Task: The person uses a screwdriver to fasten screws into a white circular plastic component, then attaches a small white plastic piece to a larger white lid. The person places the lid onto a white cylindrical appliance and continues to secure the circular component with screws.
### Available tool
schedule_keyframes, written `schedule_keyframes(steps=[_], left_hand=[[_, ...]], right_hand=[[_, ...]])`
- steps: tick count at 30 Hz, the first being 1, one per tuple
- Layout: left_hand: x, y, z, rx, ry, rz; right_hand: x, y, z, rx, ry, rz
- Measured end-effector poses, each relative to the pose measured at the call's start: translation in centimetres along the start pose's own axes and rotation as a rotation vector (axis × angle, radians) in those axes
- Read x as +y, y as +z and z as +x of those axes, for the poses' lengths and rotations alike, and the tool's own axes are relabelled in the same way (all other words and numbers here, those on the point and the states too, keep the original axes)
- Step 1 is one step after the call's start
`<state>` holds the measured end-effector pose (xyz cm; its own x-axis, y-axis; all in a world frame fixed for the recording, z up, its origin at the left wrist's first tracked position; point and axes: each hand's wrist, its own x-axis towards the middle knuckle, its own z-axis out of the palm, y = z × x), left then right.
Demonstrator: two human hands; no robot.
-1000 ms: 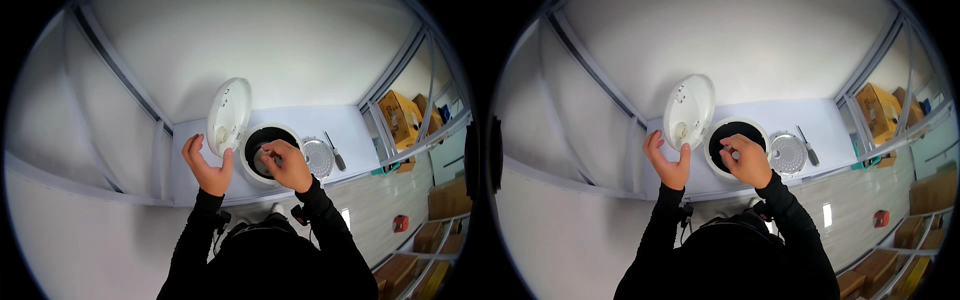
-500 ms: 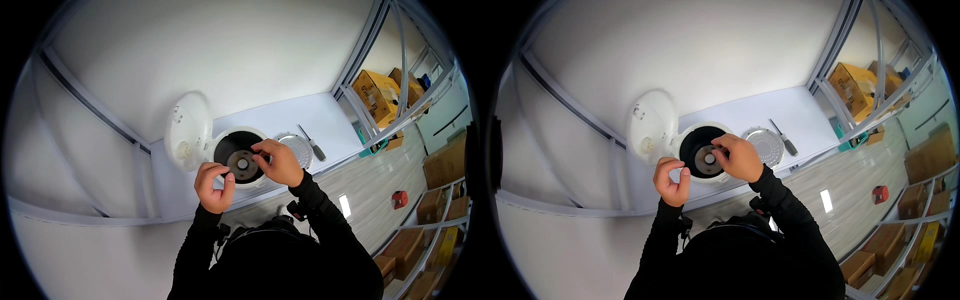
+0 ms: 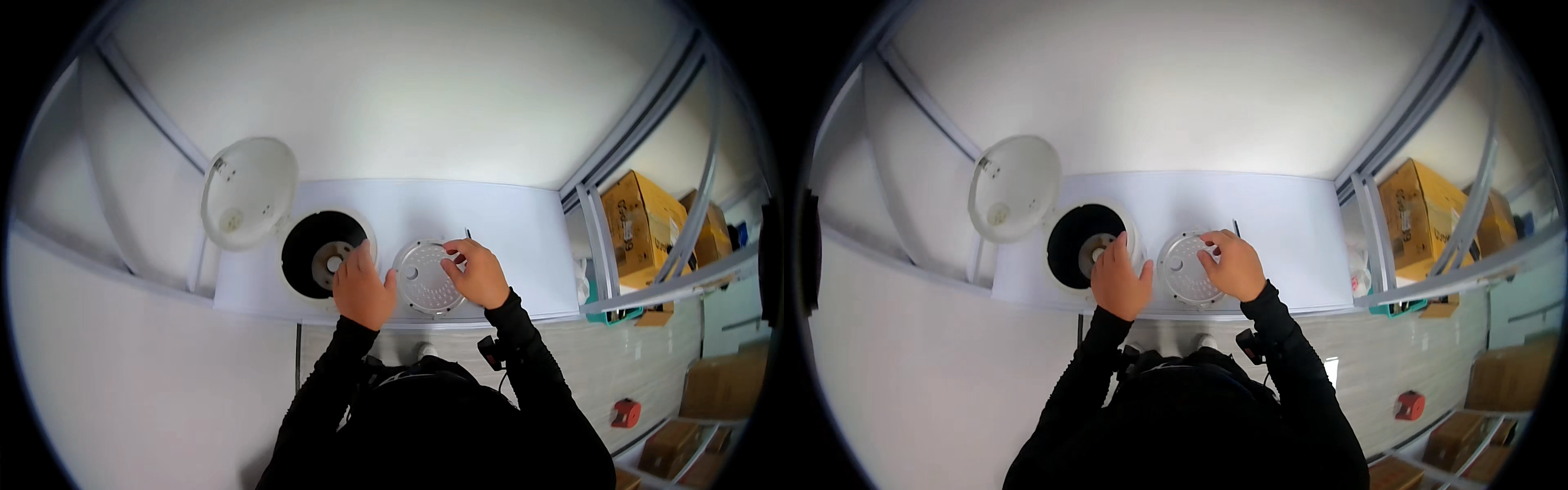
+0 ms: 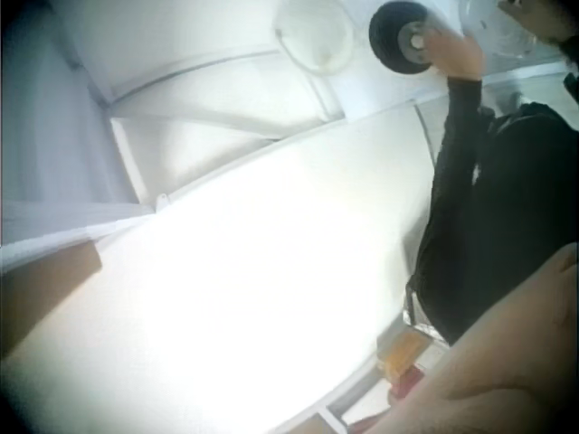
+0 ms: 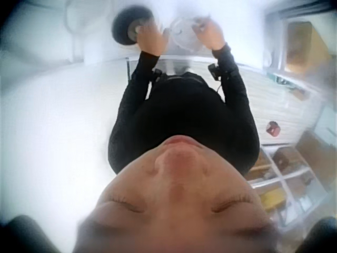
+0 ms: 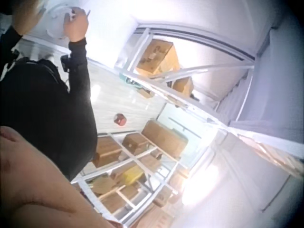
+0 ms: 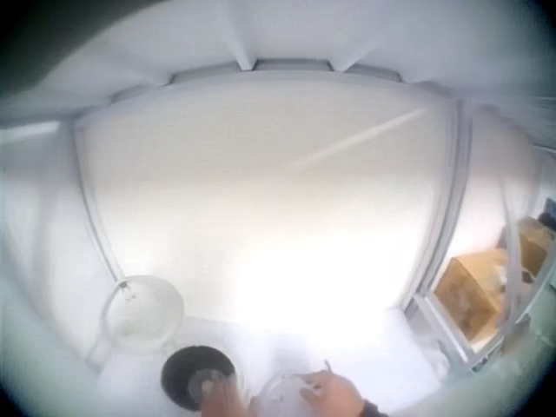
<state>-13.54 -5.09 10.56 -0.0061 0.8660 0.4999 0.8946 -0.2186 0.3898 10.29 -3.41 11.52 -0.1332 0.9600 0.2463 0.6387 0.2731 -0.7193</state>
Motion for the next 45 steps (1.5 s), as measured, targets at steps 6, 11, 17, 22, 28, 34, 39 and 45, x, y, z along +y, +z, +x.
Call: schedule_keyframes(steps=[6, 11, 17, 22, 28, 34, 39, 45], left_hand=[[0.2, -1.4, -1.0, -0.286, -0.114, 0.077], [-0.5, -2.6, -3.0, -0.127, 0.076, 0.057], [-2.4, -4.9, -3.9, -0.13, 0.156, 0.074], [-3.8, -6.1, -3.9, -0.065, 0.175, 0.092], [-1.7, -6.6, -2.2, 0.069, 0.267, -0.126], [-0.3, -1.5, -3.7, -0.315, 0.289, -0.364], [0.1, 5.2, -5.4, -0.519, 0.133, -0.187], [1.6, 7.7, -6.5, -0.69, 0.001, -0.061]], right_hand=[[-1.3, -0.1, 1.4, -0.194, -0.15, 0.131], [-5.2, 1.3, 3.1, -0.215, -0.657, 0.013], [-5.9, 6.1, 3.9, -0.305, -0.829, -0.037], [-6.3, 8.2, 3.9, -0.322, -0.791, -0.083], [-4.7, 6.1, 4.8, -0.226, -0.625, 0.065], [3.0, 3.1, 4.0, -0.109, -0.213, -0.228], [8.0, 2.1, 0.9, -0.293, 0.058, -0.221], [9.7, 1.9, -1.4, -0.404, 0.091, -0.27]])
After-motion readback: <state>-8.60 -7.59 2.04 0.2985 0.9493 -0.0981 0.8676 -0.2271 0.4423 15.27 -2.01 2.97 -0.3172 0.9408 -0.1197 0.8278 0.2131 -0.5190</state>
